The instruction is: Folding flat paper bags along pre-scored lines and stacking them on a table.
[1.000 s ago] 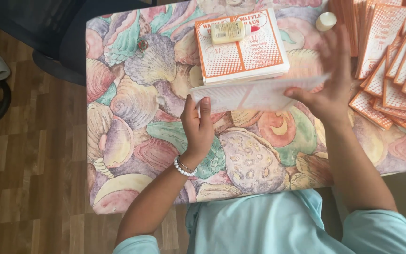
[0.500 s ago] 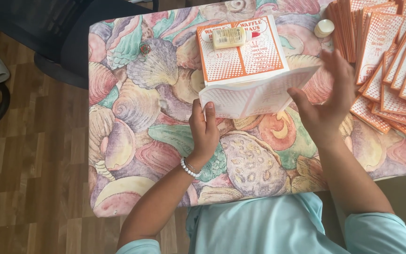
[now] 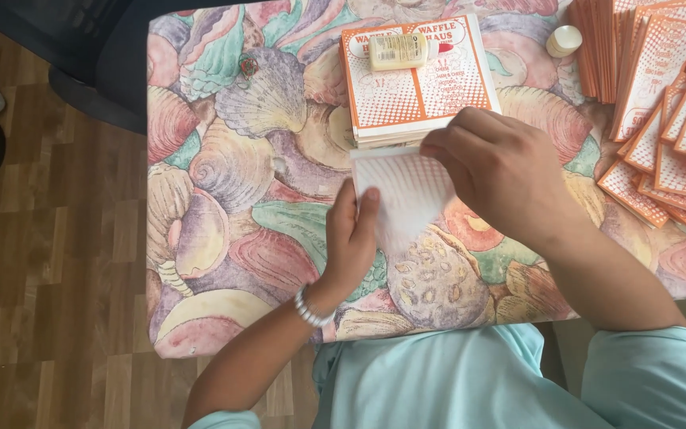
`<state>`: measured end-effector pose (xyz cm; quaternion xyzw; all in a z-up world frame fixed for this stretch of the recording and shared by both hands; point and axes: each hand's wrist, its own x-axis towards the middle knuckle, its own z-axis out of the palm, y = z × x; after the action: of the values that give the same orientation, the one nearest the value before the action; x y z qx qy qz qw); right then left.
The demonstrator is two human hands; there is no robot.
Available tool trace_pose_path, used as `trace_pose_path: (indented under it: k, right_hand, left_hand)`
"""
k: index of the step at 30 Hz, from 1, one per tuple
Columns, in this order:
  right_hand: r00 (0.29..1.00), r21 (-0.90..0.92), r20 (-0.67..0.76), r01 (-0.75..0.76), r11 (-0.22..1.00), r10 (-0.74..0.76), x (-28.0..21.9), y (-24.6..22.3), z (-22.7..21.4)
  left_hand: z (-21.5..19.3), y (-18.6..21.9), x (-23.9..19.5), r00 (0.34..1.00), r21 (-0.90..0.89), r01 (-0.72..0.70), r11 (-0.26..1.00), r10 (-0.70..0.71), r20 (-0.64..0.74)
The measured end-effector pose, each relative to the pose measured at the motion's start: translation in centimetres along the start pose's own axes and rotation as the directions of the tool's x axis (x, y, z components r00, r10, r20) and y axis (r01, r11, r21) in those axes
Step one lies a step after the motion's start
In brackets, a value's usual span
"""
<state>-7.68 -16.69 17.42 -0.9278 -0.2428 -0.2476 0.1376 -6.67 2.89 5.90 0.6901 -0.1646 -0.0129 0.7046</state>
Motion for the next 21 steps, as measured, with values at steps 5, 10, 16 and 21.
trace_pose_path:
  k: [5, 10, 16, 21]
  right_hand:
    - [0.960, 0.080, 0.246, -0.157, 0.984, 0.133, 0.0, 0.2, -0.1]
    - [0.870, 0.072, 0.444, -0.271, 0.960, 0.213, -2.0, 4.7, 9.3]
    - [0.881, 0.011, 0.394, -0.288, 0.957, 0.261, -3.7, 6.0, 12.5]
    - [0.975, 0.093, 0.196, -0.126, 0.988, 0.106, -4.5, 6.6, 13.1]
  left_hand:
    - [-2.7, 2.8, -1.2, 0.978, 0.006, 0.110, 0.994, -0.109, 0.178]
    - [-5.3, -3.1, 4.0, 0.976, 0.439, -0.182, 0.880, 0.107, 0.189]
    - [-4.6, -7.5, 7.6, 0.937, 0.631, -0.239, 0.738, 0.006, 0.349]
    - [-3.9, -7.5, 8.6, 0.907, 0.696, -0.337, 0.633, 0.019, 0.422]
